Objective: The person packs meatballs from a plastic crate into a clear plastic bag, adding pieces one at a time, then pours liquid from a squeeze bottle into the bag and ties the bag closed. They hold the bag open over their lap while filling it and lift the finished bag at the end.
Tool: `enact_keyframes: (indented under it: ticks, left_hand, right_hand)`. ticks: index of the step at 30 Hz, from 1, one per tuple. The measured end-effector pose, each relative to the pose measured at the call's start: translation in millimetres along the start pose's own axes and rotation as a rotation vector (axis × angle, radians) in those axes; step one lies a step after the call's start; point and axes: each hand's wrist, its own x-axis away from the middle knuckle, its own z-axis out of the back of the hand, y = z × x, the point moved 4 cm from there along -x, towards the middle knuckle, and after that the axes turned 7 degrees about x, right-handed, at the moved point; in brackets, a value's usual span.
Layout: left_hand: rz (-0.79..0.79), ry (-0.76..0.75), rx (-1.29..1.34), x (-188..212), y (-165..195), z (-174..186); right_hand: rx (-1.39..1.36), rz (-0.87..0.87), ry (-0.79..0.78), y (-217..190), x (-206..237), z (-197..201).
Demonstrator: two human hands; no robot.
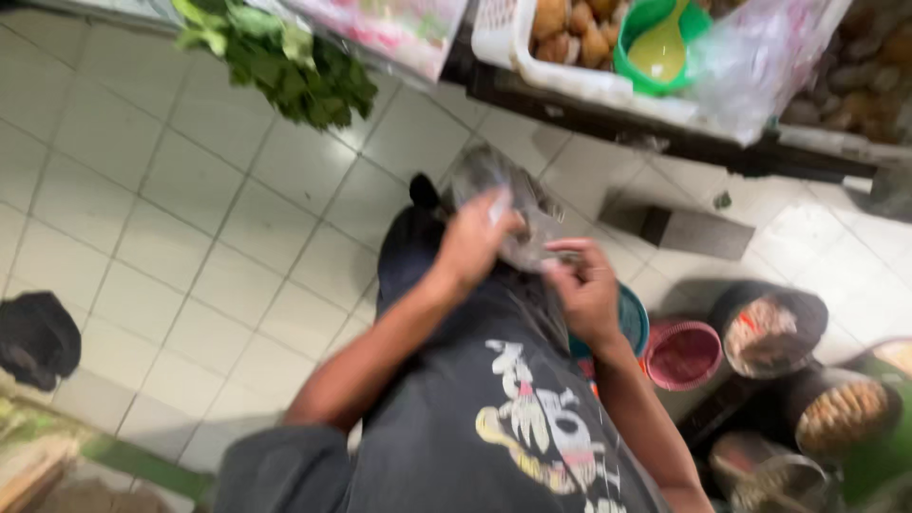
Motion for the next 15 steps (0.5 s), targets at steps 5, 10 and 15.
enact_keyframes:
  ticks: [5, 10, 15]
  left_hand:
    - [0.005, -0.232, 0.123, 31, 21, 3]
    - [0.078, 0.051, 0.255, 26, 36, 49]
    - [0.025, 0.042, 0.284, 54, 57, 64]
  right_hand:
    - [-0.033, -0.057, -0.012, -3, 6, 3]
    - [-0.092, 0.112, 0.058, 0, 28, 19]
    - [-0.156, 0.072, 0.173, 5, 35, 54]
